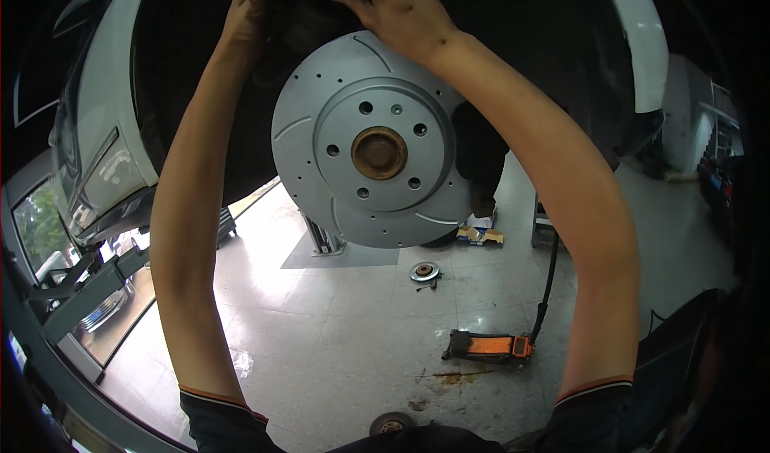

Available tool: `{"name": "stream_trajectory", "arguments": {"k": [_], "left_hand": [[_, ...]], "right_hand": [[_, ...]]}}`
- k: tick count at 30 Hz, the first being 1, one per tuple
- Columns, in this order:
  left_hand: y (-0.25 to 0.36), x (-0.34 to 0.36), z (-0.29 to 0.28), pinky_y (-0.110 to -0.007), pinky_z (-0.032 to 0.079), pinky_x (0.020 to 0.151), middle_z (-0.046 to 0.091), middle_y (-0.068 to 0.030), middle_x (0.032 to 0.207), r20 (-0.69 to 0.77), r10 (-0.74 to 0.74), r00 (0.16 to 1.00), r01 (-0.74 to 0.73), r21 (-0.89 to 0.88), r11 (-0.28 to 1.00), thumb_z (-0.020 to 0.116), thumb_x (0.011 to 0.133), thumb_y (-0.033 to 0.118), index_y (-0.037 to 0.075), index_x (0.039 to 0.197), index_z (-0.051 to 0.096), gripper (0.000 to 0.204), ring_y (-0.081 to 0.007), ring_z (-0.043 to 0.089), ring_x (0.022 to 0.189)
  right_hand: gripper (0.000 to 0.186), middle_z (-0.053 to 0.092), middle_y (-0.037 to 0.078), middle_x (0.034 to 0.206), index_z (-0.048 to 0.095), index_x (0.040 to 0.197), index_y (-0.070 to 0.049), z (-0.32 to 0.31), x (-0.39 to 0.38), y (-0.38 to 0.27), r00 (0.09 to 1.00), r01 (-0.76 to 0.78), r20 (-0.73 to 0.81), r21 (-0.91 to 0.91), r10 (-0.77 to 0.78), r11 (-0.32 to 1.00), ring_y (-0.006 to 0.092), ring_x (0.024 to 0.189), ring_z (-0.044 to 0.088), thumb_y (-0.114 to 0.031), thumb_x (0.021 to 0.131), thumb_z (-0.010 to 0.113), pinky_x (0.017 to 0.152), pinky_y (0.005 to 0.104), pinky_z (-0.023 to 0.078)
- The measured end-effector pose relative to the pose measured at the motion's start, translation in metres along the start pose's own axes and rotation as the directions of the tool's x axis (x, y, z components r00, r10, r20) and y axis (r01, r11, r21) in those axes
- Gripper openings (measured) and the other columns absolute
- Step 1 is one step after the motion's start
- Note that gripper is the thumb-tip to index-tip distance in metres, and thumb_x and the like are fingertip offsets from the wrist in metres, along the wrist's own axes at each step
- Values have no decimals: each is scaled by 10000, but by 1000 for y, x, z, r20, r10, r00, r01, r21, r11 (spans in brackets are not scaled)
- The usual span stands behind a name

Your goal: The recorder is shown replacing brake pads on a vehicle, which involves using tools to remove and install the pads into the caliper.

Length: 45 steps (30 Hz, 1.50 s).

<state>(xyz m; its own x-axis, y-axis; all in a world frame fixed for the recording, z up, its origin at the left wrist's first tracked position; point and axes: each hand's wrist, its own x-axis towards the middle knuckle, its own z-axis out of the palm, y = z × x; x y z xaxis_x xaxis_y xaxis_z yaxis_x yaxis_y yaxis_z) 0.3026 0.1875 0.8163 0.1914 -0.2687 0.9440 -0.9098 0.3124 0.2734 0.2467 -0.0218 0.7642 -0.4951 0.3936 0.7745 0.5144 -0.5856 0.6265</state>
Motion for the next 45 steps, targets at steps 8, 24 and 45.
{"name": "stream_trajectory", "arguments": {"k": [8, 24, 45], "left_hand": [[9, -7, 11, -311, 547, 906, 706, -83, 1102, -183, 65, 981, -21, 230, 973, 697, 920, 462, 44, 1248, 650, 534, -196, 683, 1011], [25, -22, 30, -398, 594, 906, 729, -121, 1168, -128, -206, 970, 214, 46, 976, 680, 944, 487, 61, 1237, 673, 517, -241, 725, 994], [13, 0, -4, -414, 587, 836, 755, -78, 1057, -126, -409, 904, 402, -75, 913, 666, 902, 518, 130, 1154, 713, 465, -228, 732, 900]], "right_hand": [[306, 706, 273, 1130, 690, 1186, 63, -4, -4, -5, 999, -35, 9, 47, 34, 998, 408, 1046, 701, -20, 891, 688, 903, 419, 580], [340, 717, 250, 1109, 715, 1185, 22, -14, 4, 5, 996, -61, 73, 146, 51, 987, 405, 1049, 698, 8, 846, 714, 900, 413, 573], [557, 589, 219, 1150, 585, 1144, -7, -13, 16, -9, 934, -349, -114, -77, 339, 934, 426, 1110, 617, -82, 693, 903, 923, 464, 538]]}}
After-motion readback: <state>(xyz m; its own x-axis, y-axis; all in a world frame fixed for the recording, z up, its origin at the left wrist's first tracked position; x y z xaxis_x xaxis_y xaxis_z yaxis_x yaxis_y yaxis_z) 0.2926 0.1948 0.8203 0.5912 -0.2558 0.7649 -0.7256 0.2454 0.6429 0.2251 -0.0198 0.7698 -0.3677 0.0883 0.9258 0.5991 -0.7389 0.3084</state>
